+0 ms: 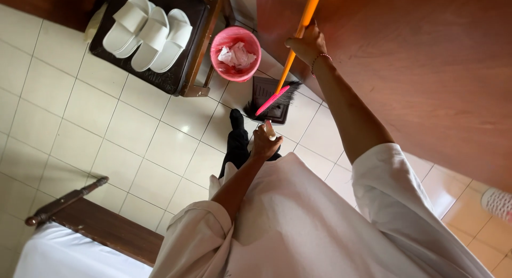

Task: The recorder sweeps the floor using a broom and dustpan, then replaces the plastic liner in a small trash bin.

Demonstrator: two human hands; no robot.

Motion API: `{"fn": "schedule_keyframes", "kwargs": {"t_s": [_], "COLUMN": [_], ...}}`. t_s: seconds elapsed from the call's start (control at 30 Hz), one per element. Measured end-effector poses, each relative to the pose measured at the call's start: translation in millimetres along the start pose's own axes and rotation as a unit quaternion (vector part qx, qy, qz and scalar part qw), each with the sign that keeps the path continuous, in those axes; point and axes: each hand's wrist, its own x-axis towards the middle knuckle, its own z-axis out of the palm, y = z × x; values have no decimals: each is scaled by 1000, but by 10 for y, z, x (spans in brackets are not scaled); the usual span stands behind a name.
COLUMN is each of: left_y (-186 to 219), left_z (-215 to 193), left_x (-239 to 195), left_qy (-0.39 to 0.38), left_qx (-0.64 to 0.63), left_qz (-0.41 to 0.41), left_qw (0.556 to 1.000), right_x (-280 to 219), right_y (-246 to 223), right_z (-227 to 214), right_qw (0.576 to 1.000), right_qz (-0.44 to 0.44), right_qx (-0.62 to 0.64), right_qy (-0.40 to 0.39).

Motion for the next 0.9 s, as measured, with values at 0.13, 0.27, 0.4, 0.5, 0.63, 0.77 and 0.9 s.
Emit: {"fn": "schedule_keyframes", "kwargs": {"t_s": [0.13,0.27,0.4,0.5,0.63,0.77,0.9], "left_y": [151,268,195,-42,-319,-676,-997], "left_z": [-160,-404,-545,-445,-405,-433,-631], "left_x": [3,-10,-48,6,2,42,136], "left_qy": [-15,0,-13,-13,57,91,61], "left_qx": [146,-15,1,128,175,128,41], "left_qz": [71,-32,-56,85,226,235,141], "left_qw": [987,999,998,988,957,959,987], "right_x": [250,411,358,357,370,105,-111], "right_y": [-111,-3,-58,-120,53,88,625], "right_z": [150,316,343,338,400,517,790], "right_qw": [995,990,995,995,995,994,933], "right_qz": [2,-75,-85,-72,-63,10,207], "right_qx": [-94,-107,-27,23,63,111,272], "right_qy": [-41,-46,-53,-58,-39,22,109]}}
